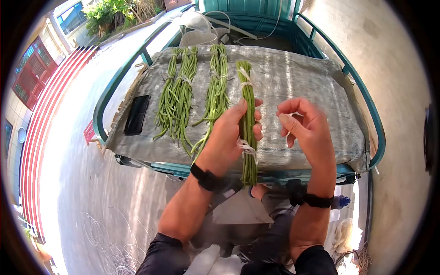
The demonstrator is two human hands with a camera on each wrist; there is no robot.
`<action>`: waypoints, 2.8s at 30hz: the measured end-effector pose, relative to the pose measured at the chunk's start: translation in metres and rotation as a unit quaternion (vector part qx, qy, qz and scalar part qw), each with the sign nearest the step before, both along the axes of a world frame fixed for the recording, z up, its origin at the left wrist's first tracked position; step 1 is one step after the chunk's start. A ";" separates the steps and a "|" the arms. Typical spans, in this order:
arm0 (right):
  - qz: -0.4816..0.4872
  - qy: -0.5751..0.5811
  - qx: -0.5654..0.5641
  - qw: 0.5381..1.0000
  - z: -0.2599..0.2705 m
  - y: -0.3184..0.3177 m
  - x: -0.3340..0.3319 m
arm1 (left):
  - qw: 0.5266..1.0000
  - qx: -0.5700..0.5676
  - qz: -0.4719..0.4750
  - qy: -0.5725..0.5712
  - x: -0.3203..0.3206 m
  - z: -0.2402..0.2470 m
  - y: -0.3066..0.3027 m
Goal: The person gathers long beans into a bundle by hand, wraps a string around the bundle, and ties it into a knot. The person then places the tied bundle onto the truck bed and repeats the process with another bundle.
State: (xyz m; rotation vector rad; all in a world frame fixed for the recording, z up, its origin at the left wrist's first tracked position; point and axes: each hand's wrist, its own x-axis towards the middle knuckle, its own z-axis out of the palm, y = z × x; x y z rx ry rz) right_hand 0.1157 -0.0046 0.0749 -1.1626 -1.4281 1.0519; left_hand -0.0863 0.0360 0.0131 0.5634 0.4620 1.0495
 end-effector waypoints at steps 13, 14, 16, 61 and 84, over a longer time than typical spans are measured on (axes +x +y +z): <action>0.155 -0.224 0.074 0.959 -0.014 -0.001 -0.046 | 0.992 -0.028 0.121 0.030 -0.016 -0.028 0.003; 0.144 -0.231 0.083 0.959 -0.016 -0.001 -0.048 | 0.992 -0.025 0.122 0.027 -0.017 -0.030 0.004; 0.102 -0.277 0.103 0.950 -0.019 -0.002 -0.057 | 0.992 -0.018 0.124 0.021 -0.016 -0.033 0.004; 0.186 -0.023 -0.007 0.982 -0.025 0.007 -0.014 | 0.992 -0.030 0.105 -0.063 -0.013 -0.026 0.002; 0.024 0.003 -0.139 0.990 -0.053 0.024 -0.024 | 0.974 0.037 0.020 -0.221 -0.018 -0.015 -0.001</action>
